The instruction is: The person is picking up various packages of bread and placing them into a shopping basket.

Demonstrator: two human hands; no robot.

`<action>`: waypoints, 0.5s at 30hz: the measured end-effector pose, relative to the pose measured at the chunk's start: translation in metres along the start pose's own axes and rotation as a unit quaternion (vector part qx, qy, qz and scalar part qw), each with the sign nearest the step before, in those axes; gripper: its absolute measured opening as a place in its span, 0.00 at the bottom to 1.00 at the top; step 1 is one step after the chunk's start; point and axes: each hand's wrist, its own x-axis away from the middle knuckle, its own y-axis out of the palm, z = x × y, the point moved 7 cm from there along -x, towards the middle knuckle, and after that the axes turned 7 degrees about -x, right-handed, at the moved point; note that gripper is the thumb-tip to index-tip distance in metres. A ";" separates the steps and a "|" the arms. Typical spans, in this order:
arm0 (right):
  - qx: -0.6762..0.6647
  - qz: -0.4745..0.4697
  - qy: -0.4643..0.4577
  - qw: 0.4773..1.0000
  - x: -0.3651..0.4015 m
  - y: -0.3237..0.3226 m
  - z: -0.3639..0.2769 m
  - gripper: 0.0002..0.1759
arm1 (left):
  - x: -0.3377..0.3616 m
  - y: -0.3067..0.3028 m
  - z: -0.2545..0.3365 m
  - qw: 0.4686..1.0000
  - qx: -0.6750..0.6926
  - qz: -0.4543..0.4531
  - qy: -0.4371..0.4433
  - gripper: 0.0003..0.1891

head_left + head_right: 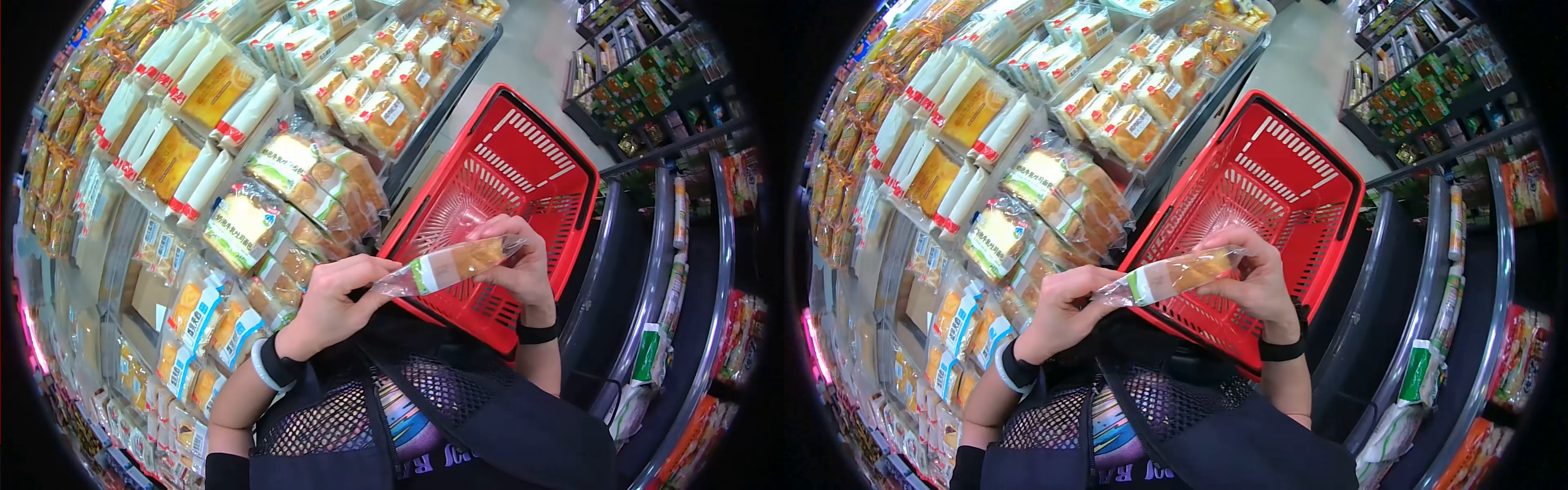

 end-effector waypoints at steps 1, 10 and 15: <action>0.013 -0.010 -0.010 1.000 -0.001 0.001 -0.001 0.29 | 0.000 -0.001 0.000 1.000 0.000 -0.004 -0.008 0.08; 0.049 -0.033 -0.069 0.996 -0.003 0.011 -0.011 0.26 | -0.001 -0.009 -0.001 1.000 -0.013 0.014 -0.003 0.07; 0.068 -0.039 -0.111 0.991 -0.001 0.015 -0.016 0.26 | -0.002 -0.011 -0.001 1.000 -0.010 0.020 -0.008 0.07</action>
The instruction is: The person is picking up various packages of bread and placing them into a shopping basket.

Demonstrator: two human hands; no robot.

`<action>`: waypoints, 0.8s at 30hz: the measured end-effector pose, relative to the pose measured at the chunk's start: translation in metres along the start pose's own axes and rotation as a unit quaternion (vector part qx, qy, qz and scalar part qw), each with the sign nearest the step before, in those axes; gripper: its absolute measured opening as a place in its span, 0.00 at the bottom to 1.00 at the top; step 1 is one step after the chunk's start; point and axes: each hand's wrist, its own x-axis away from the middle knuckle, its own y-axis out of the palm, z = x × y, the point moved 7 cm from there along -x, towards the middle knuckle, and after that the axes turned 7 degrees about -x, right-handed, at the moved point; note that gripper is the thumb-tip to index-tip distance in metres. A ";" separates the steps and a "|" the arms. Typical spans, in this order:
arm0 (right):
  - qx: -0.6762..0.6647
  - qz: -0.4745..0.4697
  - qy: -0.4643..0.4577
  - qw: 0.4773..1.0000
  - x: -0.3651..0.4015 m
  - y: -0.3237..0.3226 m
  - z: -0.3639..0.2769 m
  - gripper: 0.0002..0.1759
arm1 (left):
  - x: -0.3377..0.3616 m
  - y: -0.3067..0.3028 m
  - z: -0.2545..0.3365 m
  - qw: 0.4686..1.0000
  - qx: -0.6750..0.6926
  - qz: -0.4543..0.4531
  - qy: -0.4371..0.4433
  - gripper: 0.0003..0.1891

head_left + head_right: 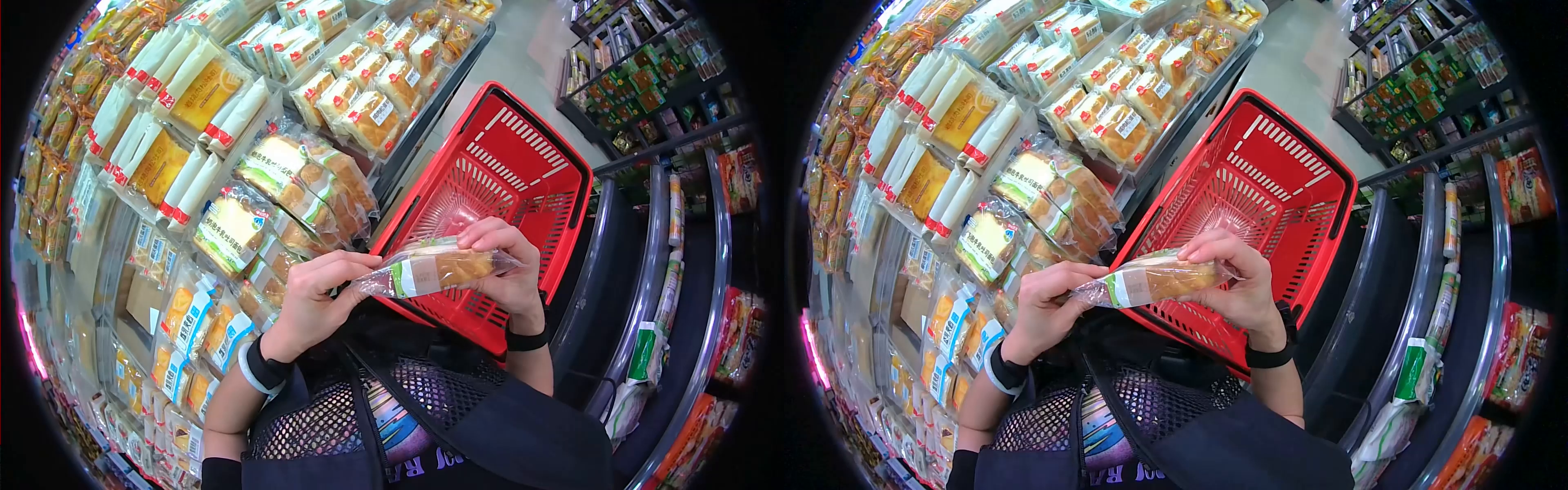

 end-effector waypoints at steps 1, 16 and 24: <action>0.012 -0.002 -0.005 1.000 0.000 0.000 -0.001 0.26 | 0.000 0.000 0.000 1.000 0.000 0.001 0.000 0.07; 0.024 0.000 -0.002 1.000 0.009 -0.002 0.002 0.27 | -0.002 0.004 -0.004 1.000 -0.003 -0.008 0.003 0.07; 0.155 0.115 0.149 0.970 0.023 -0.042 0.013 0.21 | -0.009 -0.017 -0.009 0.996 0.008 0.031 -0.086 0.11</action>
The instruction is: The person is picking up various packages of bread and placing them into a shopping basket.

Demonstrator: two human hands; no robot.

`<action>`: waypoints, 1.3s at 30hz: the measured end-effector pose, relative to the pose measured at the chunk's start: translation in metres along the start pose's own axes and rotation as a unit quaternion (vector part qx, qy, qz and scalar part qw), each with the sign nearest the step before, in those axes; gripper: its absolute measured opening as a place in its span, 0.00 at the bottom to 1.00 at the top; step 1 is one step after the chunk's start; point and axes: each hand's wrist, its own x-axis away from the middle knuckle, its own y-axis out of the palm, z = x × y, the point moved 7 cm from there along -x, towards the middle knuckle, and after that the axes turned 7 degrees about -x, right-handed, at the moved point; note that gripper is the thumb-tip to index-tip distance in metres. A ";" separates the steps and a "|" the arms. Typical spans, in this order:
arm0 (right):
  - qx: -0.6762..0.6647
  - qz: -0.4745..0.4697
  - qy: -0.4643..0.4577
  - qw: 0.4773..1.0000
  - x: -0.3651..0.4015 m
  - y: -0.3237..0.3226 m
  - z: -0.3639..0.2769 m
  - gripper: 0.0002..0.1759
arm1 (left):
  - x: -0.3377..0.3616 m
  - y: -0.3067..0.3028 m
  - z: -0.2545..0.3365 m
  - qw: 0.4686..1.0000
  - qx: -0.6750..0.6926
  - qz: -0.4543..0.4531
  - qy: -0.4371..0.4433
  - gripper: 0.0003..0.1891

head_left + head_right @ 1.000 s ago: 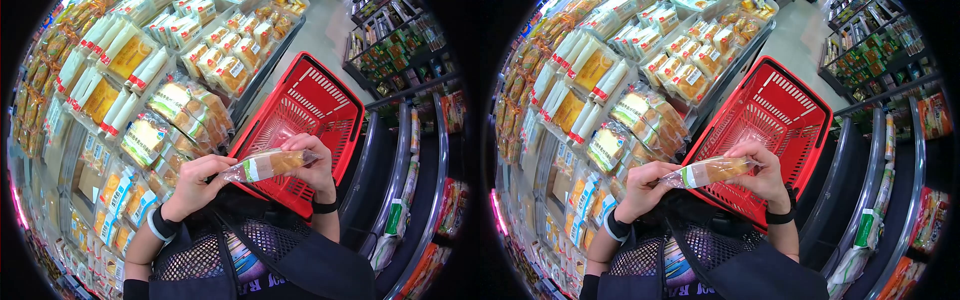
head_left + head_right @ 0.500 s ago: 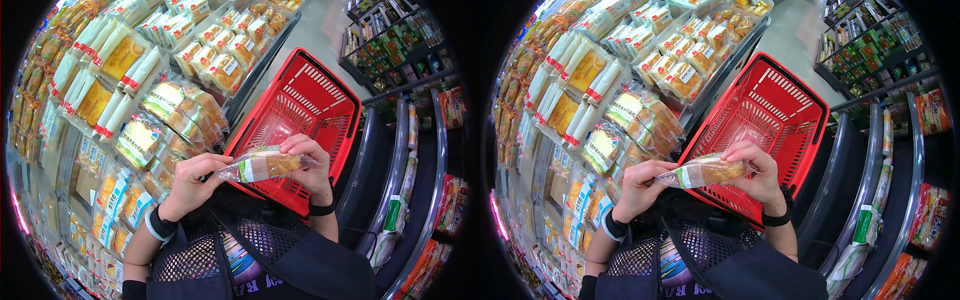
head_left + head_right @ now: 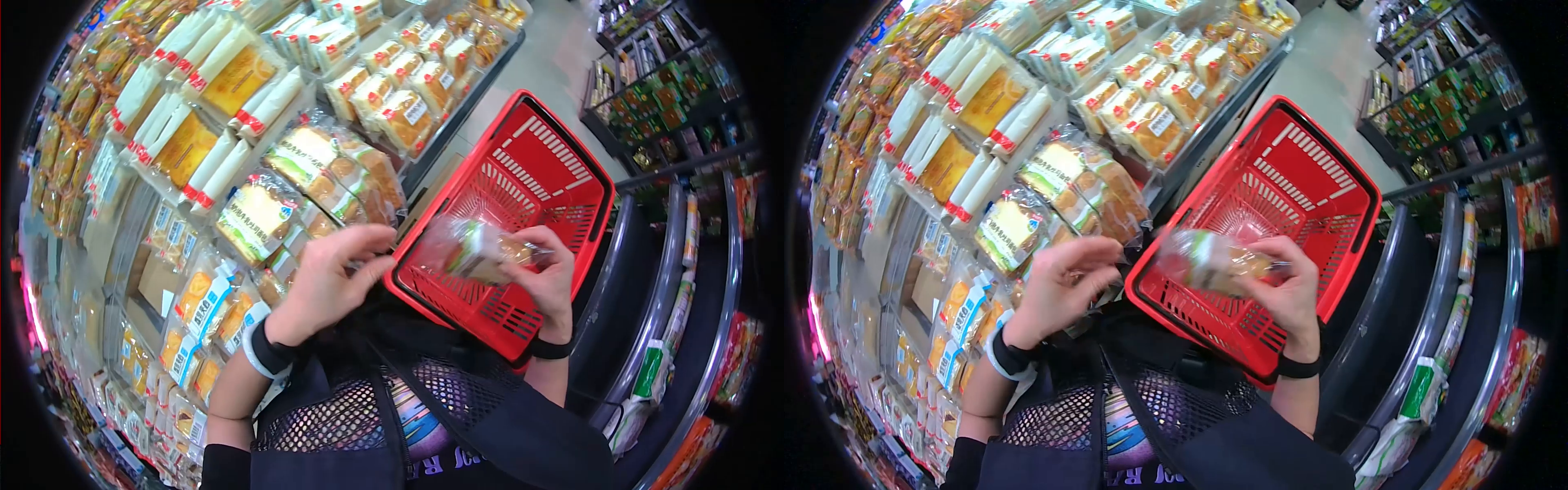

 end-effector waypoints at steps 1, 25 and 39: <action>-0.039 0.059 0.034 0.997 0.001 -0.011 0.009 0.19 | -0.004 -0.015 -0.004 0.999 -0.032 0.027 -0.004 0.10; 0.344 -0.181 0.069 0.919 0.043 0.063 0.224 0.18 | 0.002 -0.047 -0.047 0.955 -0.277 -0.106 -0.009 0.20; 0.186 -0.247 0.273 0.911 0.043 0.073 0.228 0.37 | 0.009 -0.043 -0.042 0.948 -0.296 -0.119 0.013 0.21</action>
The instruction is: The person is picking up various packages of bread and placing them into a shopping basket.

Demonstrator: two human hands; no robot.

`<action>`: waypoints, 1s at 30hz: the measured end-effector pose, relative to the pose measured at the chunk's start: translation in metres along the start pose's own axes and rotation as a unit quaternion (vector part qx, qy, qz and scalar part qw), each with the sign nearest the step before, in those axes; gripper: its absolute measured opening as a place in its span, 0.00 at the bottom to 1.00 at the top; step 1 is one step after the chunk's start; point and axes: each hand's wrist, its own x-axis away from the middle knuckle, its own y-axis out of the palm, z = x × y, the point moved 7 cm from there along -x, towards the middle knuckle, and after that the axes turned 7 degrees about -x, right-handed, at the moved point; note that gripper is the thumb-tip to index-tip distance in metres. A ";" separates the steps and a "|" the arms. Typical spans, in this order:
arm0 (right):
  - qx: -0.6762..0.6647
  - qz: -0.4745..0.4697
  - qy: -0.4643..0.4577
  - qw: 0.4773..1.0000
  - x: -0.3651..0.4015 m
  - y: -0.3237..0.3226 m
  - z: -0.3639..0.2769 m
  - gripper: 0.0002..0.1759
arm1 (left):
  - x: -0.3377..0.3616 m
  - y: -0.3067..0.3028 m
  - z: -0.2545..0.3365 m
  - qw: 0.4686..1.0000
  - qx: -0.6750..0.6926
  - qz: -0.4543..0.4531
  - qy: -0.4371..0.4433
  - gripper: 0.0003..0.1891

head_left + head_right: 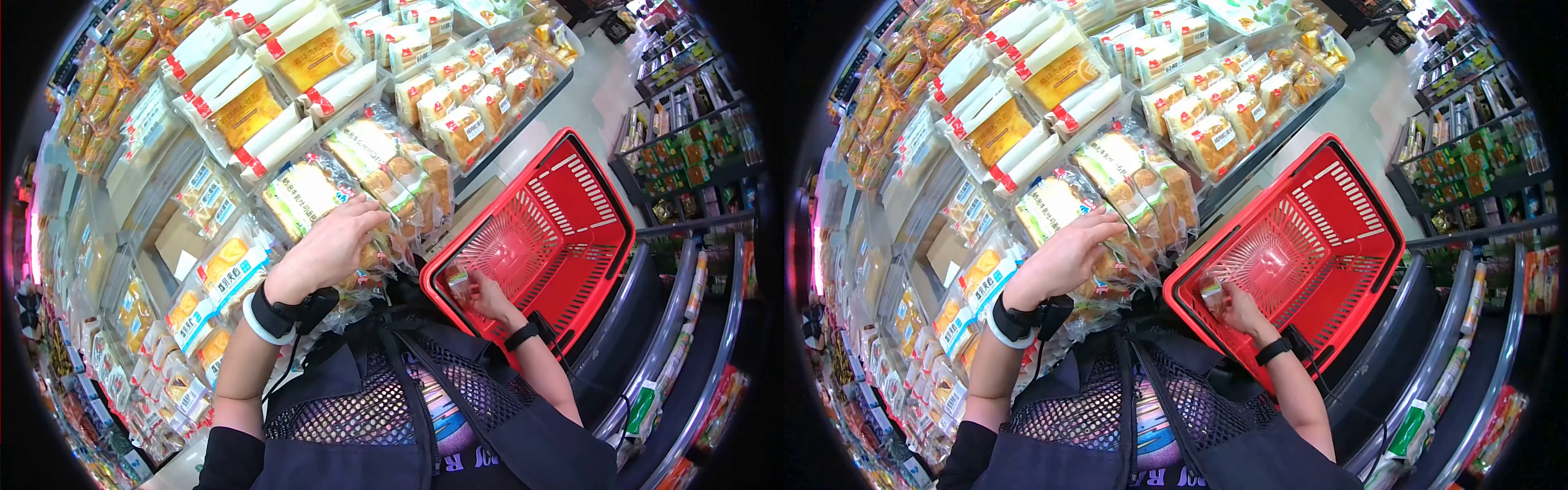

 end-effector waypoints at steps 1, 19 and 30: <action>-0.011 0.002 -0.041 0.999 -0.002 0.001 0.002 0.35 | 0.000 0.000 0.000 1.000 0.000 0.000 0.000 0.21; -0.005 0.290 -0.342 0.894 -0.028 -0.069 -0.286 0.13 | 0.010 0.000 0.007 0.999 0.029 -0.026 -0.027 0.21; 0.086 0.455 -0.499 0.732 0.089 -0.060 -0.347 0.05 | 0.004 -0.016 0.040 0.972 0.205 0.115 -0.010 0.47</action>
